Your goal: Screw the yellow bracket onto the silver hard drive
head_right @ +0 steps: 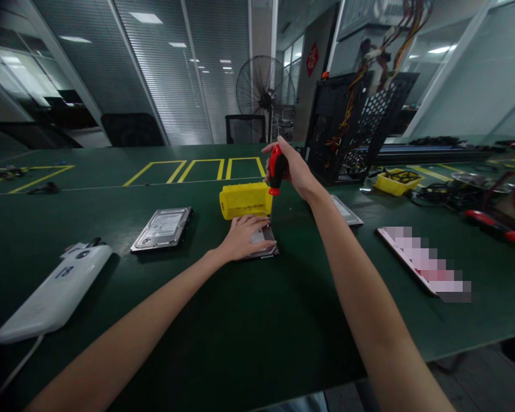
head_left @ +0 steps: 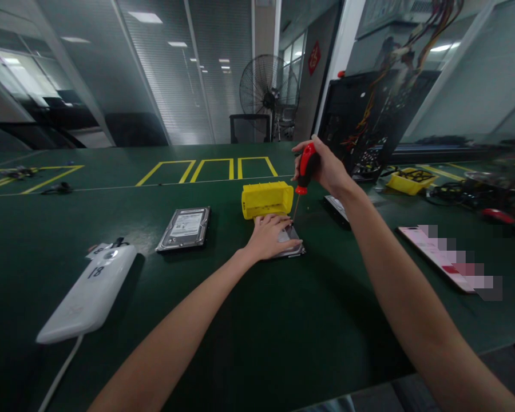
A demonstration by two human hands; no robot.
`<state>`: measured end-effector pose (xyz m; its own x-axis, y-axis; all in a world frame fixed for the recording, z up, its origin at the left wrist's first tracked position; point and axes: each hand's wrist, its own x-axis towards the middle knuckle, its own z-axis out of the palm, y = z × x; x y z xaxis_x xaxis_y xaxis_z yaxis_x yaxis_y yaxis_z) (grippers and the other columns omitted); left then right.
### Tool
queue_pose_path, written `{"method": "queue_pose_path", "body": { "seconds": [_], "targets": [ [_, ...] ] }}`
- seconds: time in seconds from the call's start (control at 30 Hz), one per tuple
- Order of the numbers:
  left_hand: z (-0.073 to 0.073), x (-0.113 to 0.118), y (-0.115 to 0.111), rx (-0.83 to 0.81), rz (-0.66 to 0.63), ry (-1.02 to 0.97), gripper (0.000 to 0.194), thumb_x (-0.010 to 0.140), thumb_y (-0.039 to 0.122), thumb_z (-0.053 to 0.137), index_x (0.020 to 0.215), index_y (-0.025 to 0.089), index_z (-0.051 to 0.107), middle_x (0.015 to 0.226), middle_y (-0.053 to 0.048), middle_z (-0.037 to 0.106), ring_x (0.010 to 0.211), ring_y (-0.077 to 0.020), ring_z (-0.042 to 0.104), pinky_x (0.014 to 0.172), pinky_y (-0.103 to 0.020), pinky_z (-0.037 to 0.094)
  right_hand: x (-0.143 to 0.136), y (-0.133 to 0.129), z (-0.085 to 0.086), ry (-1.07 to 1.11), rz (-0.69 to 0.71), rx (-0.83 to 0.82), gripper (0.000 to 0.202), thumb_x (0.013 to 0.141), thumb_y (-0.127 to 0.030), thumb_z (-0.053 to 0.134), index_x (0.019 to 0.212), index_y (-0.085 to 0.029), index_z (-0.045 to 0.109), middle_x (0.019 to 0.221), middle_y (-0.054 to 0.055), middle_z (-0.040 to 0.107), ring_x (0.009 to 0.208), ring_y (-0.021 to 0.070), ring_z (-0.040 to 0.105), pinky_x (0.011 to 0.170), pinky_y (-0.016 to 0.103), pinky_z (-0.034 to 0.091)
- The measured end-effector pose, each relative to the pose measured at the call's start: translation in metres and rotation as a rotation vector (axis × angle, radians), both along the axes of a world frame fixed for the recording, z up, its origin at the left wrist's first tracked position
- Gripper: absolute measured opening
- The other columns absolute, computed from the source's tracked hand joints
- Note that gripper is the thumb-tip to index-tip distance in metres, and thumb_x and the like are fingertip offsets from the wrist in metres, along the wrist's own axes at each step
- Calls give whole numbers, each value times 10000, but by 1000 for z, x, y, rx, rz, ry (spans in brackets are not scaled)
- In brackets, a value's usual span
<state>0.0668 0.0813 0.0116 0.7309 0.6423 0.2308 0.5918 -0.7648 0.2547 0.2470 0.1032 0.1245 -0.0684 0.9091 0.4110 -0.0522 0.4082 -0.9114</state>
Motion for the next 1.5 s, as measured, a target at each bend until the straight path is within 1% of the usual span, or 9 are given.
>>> {"method": "queue_pose_path", "body": {
  "seconds": [0.27, 0.43, 0.67, 0.77, 0.9, 1.03, 1.23, 1.37, 1.5],
  "targets": [
    [-3, 0, 2, 7, -5, -12, 736, 873, 736, 346, 1375, 217, 484, 1412, -71, 495, 1265, -309, 404, 991, -478, 312, 1, -2, 1, 11, -64, 29, 419, 748, -609, 650, 821, -207, 554, 718, -6, 609, 609, 110, 614, 629, 278, 555],
    [-2, 1, 1, 14, -4, -8, 712, 876, 728, 355, 1386, 245, 473, 1413, -59, 496, 1272, -314, 396, 989, -478, 307, -1, -5, 1, 28, -67, -5, 414, 710, -558, 715, 839, -213, 527, 696, -13, 622, 600, 117, 633, 609, 274, 549],
    [1, 0, -1, -3, -3, -15, 709, 874, 725, 364, 1374, 236, 484, 1420, -64, 491, 1274, -308, 401, 995, -478, 312, -1, -3, -1, 32, -27, 3, 388, 771, -600, 628, 840, -221, 579, 614, -34, 546, 519, 96, 563, 590, 278, 521],
    [1, 0, -1, 2, -5, -22, 703, 879, 715, 373, 1362, 218, 493, 1414, -72, 498, 1271, -301, 408, 1000, -477, 310, -2, -2, 0, 36, 8, 3, 471, 799, -687, 510, 794, -223, 593, 585, -34, 503, 497, 92, 524, 589, 280, 517],
    [1, 0, -1, 8, -8, -24, 710, 876, 722, 370, 1358, 216, 496, 1413, -73, 498, 1264, -304, 415, 995, -477, 320, -3, -3, 1, 56, 43, -14, 541, 800, -736, 437, 804, -223, 610, 625, -16, 536, 541, 108, 542, 604, 294, 523],
    [1, 0, 0, 10, -4, -20, 711, 877, 724, 366, 1358, 217, 497, 1415, -72, 496, 1266, -309, 413, 998, -487, 316, -3, -2, -1, 57, 82, -13, 487, 787, -691, 518, 835, -216, 612, 684, -12, 577, 587, 110, 563, 639, 292, 532],
    [-1, 1, 1, 22, -6, -32, 705, 875, 718, 385, 1350, 211, 506, 1410, -76, 504, 1260, -309, 422, 986, -474, 321, -4, -3, -2, 32, 74, -14, 403, 700, -564, 711, 818, -208, 563, 745, -17, 591, 619, 99, 577, 653, 269, 539],
    [-4, 1, 2, 33, -4, -36, 694, 878, 718, 380, 1351, 227, 507, 1408, -70, 509, 1265, -313, 418, 991, -474, 311, -6, -7, -2, 21, 63, 0, 389, 686, -482, 755, 775, -216, 486, 682, -30, 573, 576, 95, 559, 623, 263, 526],
    [-5, 1, 2, 32, -2, -39, 698, 876, 721, 376, 1353, 228, 507, 1406, -73, 508, 1264, -316, 417, 995, -480, 306, -7, -6, -4, 27, 53, 23, 387, 700, -469, 747, 784, -231, 453, 579, -61, 508, 496, 81, 486, 567, 252, 490]
  ]
}}
